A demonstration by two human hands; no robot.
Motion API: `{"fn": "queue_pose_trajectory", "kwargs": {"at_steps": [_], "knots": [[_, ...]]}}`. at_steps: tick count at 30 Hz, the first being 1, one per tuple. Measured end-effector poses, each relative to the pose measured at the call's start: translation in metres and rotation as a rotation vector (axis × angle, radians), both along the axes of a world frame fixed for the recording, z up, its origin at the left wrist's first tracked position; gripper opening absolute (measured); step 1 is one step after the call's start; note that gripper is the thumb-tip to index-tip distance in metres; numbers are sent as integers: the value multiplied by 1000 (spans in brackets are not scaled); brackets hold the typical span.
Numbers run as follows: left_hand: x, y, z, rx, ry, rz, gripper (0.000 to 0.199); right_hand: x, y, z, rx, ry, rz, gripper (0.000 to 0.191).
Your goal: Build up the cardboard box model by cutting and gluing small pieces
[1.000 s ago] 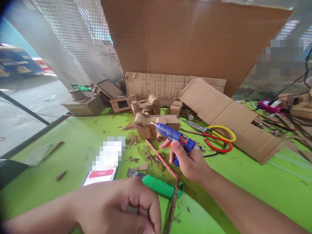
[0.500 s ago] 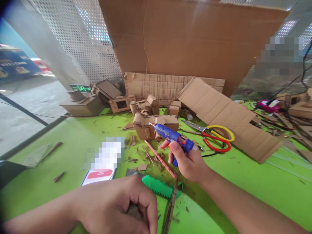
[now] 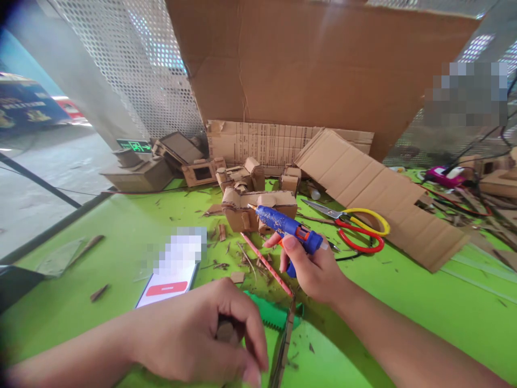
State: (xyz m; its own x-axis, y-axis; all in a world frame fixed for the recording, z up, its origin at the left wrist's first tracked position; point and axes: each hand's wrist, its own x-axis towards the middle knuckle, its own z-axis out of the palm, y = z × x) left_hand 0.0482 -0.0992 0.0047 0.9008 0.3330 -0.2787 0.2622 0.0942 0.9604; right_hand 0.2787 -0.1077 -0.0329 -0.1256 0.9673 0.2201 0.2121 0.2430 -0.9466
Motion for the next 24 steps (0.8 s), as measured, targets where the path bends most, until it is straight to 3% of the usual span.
{"fn": "queue_pose_trajectory", "kwargs": {"at_steps": [4, 7, 14, 20, 24], "knots": [[6, 0, -5, 82, -116, 390, 32, 3, 0, -4, 22, -25, 20, 51], [6, 1, -8, 273, -133, 567, 40, 4, -1, -6, 38, -55, 21, 49], [2, 0, -19, 590, -106, 518, 48, 5, -3, -8, 102, -170, -7, 46], [1, 1, -14, 742, -71, 511, 43, 4, -3, -5, 176, -241, 19, 40], [0, 1, -13, 745, -68, 463, 30, 0, -3, 4, 259, -262, 83, 35]]}}
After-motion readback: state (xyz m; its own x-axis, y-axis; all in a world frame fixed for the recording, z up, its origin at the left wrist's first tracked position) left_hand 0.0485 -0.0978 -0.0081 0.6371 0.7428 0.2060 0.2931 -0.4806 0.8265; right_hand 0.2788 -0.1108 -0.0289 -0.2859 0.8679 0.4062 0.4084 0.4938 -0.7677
